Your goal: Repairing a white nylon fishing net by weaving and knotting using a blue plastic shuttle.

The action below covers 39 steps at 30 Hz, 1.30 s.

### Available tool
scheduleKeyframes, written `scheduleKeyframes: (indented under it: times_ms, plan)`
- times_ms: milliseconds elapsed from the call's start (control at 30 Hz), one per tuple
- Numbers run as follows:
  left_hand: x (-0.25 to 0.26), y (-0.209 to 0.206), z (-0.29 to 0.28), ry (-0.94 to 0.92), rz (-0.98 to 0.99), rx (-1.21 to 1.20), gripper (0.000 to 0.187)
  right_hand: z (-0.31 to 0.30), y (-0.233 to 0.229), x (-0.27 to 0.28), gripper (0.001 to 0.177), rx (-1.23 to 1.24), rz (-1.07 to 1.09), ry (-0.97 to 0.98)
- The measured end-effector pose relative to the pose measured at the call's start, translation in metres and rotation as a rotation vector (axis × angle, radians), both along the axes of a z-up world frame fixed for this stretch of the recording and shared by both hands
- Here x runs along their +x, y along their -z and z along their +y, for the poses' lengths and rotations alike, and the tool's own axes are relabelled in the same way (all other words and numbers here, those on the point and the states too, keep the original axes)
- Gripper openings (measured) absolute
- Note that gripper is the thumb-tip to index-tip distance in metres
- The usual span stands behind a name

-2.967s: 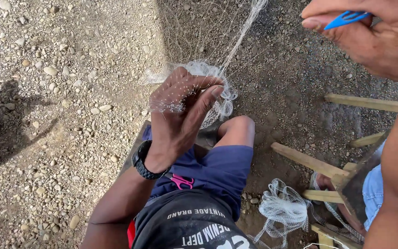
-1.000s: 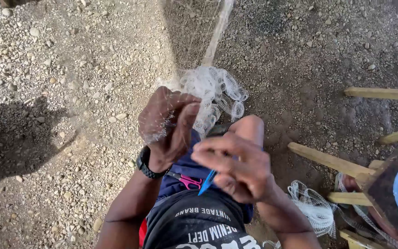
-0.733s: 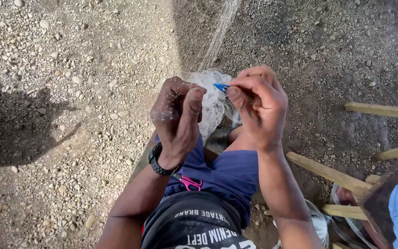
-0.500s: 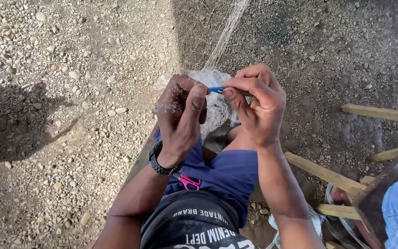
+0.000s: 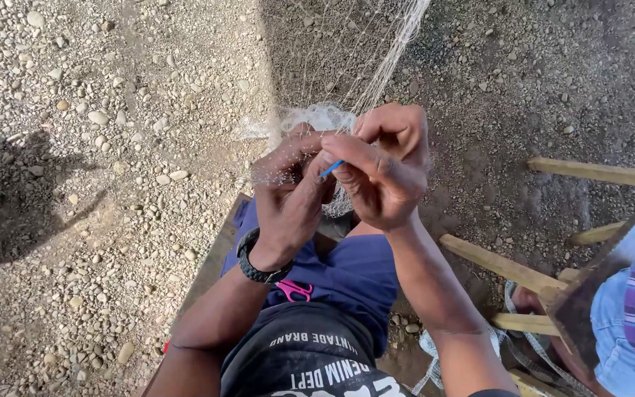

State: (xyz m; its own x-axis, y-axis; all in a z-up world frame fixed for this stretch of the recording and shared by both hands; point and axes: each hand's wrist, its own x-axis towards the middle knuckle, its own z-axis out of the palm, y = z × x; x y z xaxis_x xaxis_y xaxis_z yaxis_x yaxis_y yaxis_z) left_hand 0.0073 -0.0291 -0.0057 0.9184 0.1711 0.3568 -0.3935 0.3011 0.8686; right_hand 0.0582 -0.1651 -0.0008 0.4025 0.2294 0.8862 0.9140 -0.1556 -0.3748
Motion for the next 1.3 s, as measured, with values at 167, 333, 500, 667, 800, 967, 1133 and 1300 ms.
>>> scheduleKeyframes:
  times_ms: [167,333,500,667,800,967,1133,1300]
  plan:
    - [-0.004,-0.007,0.005,0.019,-0.036,0.127,0.019,0.0,0.008,-0.011,0.023,0.093,-0.154,0.067]
    - [-0.006,-0.01,0.005,0.06,-0.054,0.214,0.019,0.003,-0.037,-0.075,0.004,0.421,0.008,-0.023]
    - [-0.009,-0.008,0.006,0.109,0.0,0.239,0.021,-0.045,-0.048,-0.098,0.01,0.396,0.161,-0.067]
    - [-0.008,-0.004,0.007,0.063,-0.03,0.182,0.022,-0.053,-0.059,-0.085,0.034,0.277,0.137,0.306]
    - [-0.008,-0.001,0.008,0.062,-0.019,0.217,0.021,-0.067,-0.094,-0.086,0.043,-0.351,0.205,0.511]
    - [-0.006,0.008,0.007,0.036,0.017,0.269,0.024,-0.088,-0.109,-0.082,0.028,-0.856,0.226,0.483]
    - [-0.004,0.008,0.003,0.056,-0.039,0.285,0.02,-0.095,-0.103,-0.101,0.016,-0.776,0.268,0.434]
    - [-0.005,0.018,-0.001,0.068,-0.038,0.333,0.017,-0.095,-0.087,-0.116,0.007,-0.659,0.268,0.427]
